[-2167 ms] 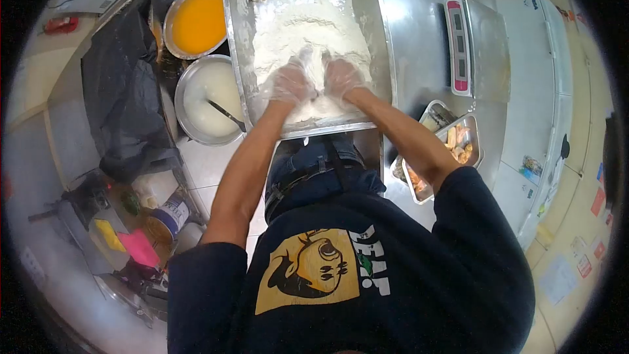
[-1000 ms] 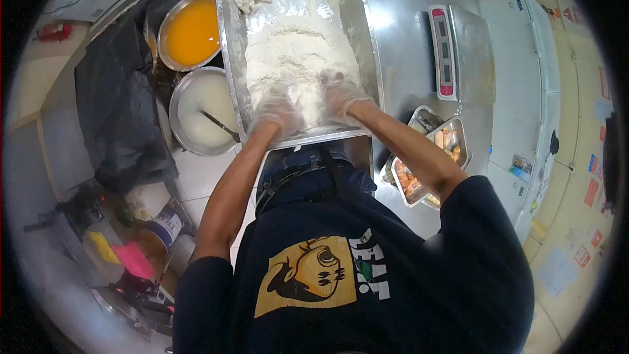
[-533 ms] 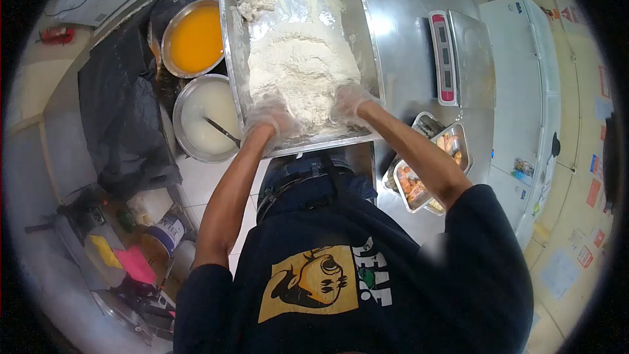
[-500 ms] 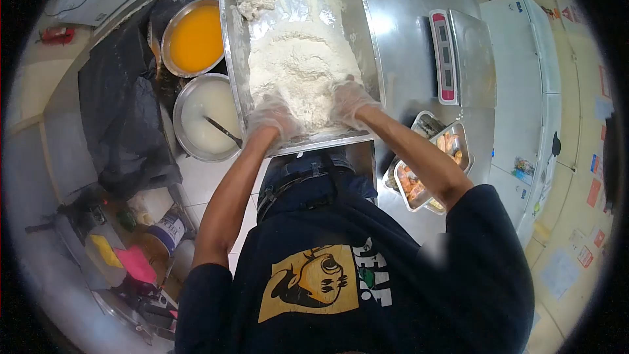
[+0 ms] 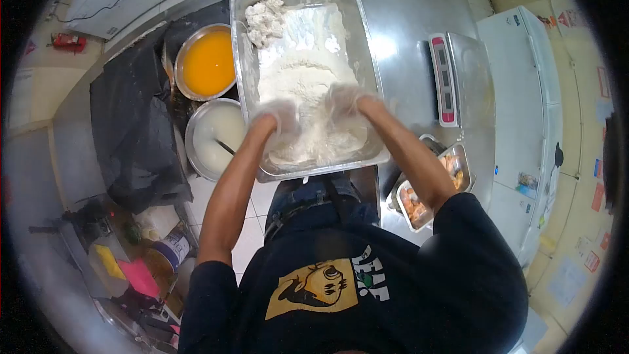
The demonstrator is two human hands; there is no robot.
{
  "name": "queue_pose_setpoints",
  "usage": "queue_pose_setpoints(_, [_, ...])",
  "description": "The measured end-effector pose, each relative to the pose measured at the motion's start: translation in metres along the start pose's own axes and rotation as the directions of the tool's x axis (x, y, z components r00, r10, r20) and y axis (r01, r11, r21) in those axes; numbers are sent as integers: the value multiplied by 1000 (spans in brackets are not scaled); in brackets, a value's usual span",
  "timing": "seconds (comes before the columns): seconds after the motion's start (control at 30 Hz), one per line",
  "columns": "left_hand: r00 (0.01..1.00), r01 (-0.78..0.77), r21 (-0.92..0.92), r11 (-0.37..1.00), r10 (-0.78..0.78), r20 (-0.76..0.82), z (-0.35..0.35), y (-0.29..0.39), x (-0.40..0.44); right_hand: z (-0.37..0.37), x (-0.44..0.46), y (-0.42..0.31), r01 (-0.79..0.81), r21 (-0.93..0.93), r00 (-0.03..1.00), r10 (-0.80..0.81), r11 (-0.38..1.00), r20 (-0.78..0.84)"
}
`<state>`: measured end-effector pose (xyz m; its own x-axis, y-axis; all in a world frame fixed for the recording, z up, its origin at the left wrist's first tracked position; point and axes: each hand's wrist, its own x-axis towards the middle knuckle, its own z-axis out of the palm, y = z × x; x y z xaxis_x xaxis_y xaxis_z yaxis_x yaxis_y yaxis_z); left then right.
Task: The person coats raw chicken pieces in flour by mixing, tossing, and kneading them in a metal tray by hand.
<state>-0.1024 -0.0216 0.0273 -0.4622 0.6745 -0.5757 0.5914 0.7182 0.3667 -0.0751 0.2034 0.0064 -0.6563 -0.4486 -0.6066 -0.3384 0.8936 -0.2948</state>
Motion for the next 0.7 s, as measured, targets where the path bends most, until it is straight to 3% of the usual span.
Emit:
queue_pose_setpoints(0.03, [991, 58, -41, 997, -62, -120, -16, -10, 15, -13, 21, 19, 39, 49, 988, -31, 998, -153])
queue_pose_setpoints(0.07, [994, 87, -4, 996, -87, -71, -53, -11, 25, -64, 29, 17, -119, 78, 992, 121, 990, -34])
queue_pose_setpoints(0.1, [989, 22, 27, 999, -18, -148, -63, -30, 56, -70, 77, 54, -115, -39, 964, 102, 993, -247])
queue_pose_setpoints(0.13, [978, 103, 0, 995, -101, -184, -82, -36, 79, -66, 114, 91, -19, 239, 811, 155, 971, -564])
queue_pose_setpoints(0.17, [974, 107, 12, 994, -102, -204, -88, -40, 99, -81, 126, 101, -15, 226, 800, 147, 974, -582])
queue_pose_setpoints(0.23, [850, 125, -14, 992, -114, -514, -98, -55, 139, -117, 151, 114, -412, 112, 668, 383, 904, -638])
queue_pose_setpoints(0.3, [863, 163, 63, 985, -111, -492, -102, -57, 156, -106, 174, 117, -359, 88, 612, 306, 929, -729])
queue_pose_setpoints(0.37, [905, 166, 104, 981, -109, -412, -79, -54, 159, -69, 170, 114, -27, 275, 392, 264, 961, -881])
queue_pose_setpoints(0.4, [859, 135, 82, 987, -75, -507, -64, -51, 158, -58, 160, 105, 60, 424, 510, 337, 904, -791])
queue_pose_setpoints(0.43, [797, 102, 65, 993, -43, -603, -50, -47, 153, -41, 151, 92, 35, 446, 540, 358, 894, -761])
queue_pose_setpoints(0.5, [773, 88, -8, 996, -73, -631, -19, -32, 134, -22, 136, 75, -47, 289, 792, 212, 956, -573])
queue_pose_setpoints(0.57, [698, 131, 35, 991, -67, -713, 15, -9, 93, -9, 97, 42, -35, 237, 826, 162, 971, -540])
queue_pose_setpoints(0.6, [737, 58, -21, 998, -57, -673, 42, -14, 89, -11, 74, 22, -19, 331, 876, 176, 944, -450])
queue_pose_setpoints(0.63, [887, 47, -173, 984, -121, -446, 34, -8, 68, -10, 55, 6, -12, 421, 918, 177, 907, -356])
queue_pose_setpoints(0.67, [973, 76, -318, 945, -140, -185, 26, -1, 44, 7, 43, 4, 103, 422, 924, 71, 901, -377])
queue_pose_setpoints(0.7, [942, 9, -186, 982, -71, -328, 52, -5, 34, 24, 32, 7, 217, 416, 915, -35, 883, -402])
